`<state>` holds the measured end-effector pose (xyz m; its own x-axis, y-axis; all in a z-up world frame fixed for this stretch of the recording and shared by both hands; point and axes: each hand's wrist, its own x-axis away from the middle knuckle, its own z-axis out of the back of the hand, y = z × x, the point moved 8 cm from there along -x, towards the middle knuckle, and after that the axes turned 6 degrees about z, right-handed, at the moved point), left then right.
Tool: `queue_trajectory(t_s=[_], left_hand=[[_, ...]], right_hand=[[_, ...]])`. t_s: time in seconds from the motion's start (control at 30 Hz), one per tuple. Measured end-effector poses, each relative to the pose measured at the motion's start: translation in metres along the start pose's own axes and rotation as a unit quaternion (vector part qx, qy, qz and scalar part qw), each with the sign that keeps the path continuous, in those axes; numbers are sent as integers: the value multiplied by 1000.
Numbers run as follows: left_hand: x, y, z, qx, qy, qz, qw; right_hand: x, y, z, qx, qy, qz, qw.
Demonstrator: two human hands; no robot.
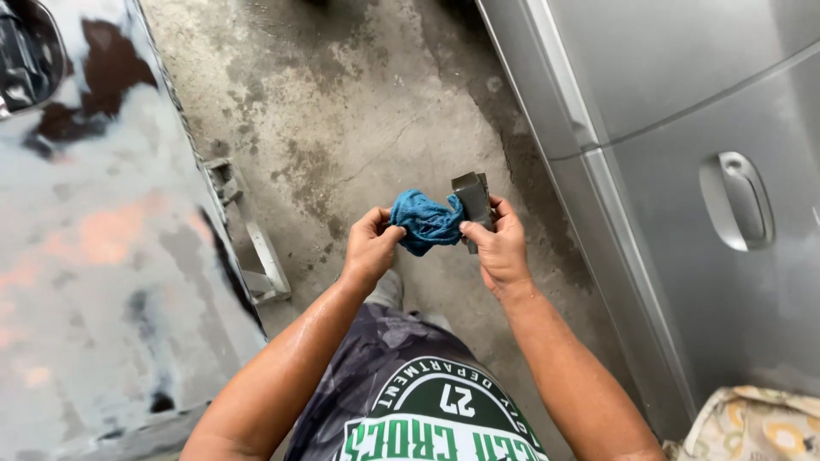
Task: The person scrubs a large, detached car door panel with a sanding block and a blue cloth. They repeatedly dip the tools into a bucket of water and continue scrubbing the surface to remove residue or prepare it for refinishing.
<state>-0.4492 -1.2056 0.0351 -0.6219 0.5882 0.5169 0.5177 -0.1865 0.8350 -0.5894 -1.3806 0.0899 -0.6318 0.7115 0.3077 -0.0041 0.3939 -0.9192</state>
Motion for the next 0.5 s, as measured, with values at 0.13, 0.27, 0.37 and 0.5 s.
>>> queue_trajectory(t_s=[0.13, 0.27, 0.37, 0.5], left_hand=[[-59, 65, 15, 5, -10, -34, 999], [-101, 136, 33, -12, 7, -20, 1000], [-123, 198, 33, -7, 17, -53, 998], [-163, 248, 34, -20, 30, -87, 996]], right_hand=[[-73, -27, -32, 14, -2, 23, 1000], [-129, -52, -67, 58, -21, 5, 998], [-182, -67, -88, 83, -39, 22, 996], [-255, -85, -127, 59, -82, 8, 995]])
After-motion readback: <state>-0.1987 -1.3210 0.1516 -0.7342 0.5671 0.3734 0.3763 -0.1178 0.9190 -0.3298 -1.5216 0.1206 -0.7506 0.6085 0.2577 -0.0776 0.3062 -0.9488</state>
